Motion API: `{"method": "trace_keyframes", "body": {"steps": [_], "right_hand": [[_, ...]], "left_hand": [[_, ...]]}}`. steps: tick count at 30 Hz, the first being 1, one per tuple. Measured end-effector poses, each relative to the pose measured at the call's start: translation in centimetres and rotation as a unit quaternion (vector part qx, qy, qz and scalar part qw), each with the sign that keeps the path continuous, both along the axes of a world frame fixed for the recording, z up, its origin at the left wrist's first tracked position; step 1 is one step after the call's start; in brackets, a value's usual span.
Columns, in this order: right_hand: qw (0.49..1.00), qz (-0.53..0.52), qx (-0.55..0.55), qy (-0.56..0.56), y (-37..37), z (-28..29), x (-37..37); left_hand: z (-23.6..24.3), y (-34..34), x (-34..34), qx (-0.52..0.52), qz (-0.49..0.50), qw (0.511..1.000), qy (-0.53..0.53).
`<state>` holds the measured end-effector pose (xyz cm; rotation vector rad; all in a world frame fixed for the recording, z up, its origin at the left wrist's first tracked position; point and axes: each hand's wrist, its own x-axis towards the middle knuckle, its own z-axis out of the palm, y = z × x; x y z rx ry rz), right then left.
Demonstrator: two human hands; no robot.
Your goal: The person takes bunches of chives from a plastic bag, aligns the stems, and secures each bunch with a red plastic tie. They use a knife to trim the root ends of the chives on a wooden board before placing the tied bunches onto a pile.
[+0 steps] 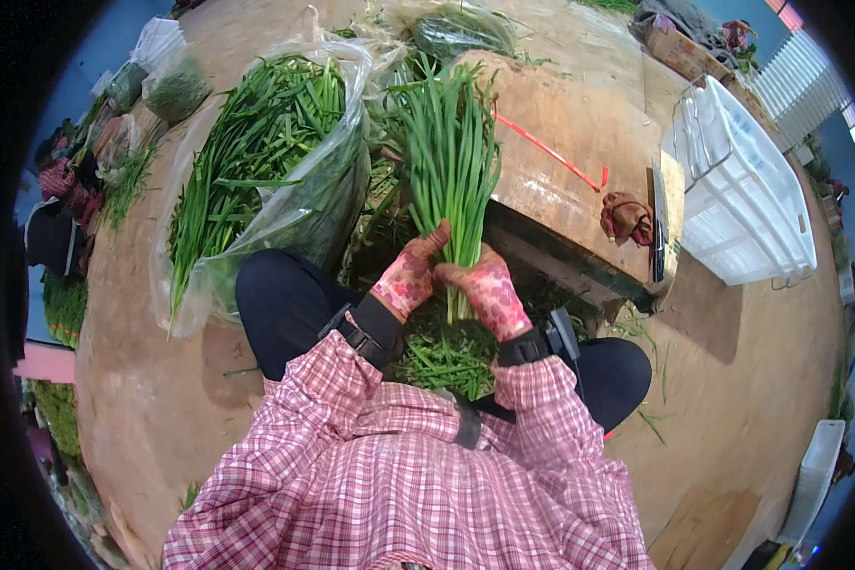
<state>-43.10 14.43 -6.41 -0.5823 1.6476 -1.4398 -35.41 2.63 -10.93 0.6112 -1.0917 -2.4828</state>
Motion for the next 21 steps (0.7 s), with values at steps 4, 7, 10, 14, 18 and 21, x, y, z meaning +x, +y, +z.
{"method": "trace_keyframes", "body": {"steps": [4, 7, 10, 14, 18, 21], "right_hand": [[0.997, 0.010, 0.018, 0.070, 1.4, 0.4, 2.2], [0.997, 0.004, -0.076, -0.027, 1.8, -0.1, 2.6], [0.986, -0.044, -0.116, -0.111, 2.4, 2.6, 1.5], [0.959, -0.055, -0.214, -0.180, 4.4, 9.5, -3.2], [0.930, -0.029, -0.278, -0.240, 5.0, 12.0, -8.3], [0.919, -0.027, -0.287, -0.271, 6.1, 13.4, -12.7]], "left_hand": [[2.9, 0.3, 1.2, 0.063, 0.021, 0.996, 0.067], [5.4, 1.0, 0.8, 0.029, 0.066, 0.996, 0.053], [10.8, 0.5, -0.6, -0.139, -0.018, 0.988, 0.070], [14.2, -2.9, -4.7, -0.171, -0.179, 0.959, 0.139], [5.6, -8.1, -13.3, -0.667, -0.082, 0.740, -0.016], [6.7, -7.6, -16.5, -0.851, -0.196, 0.474, -0.113]]}}
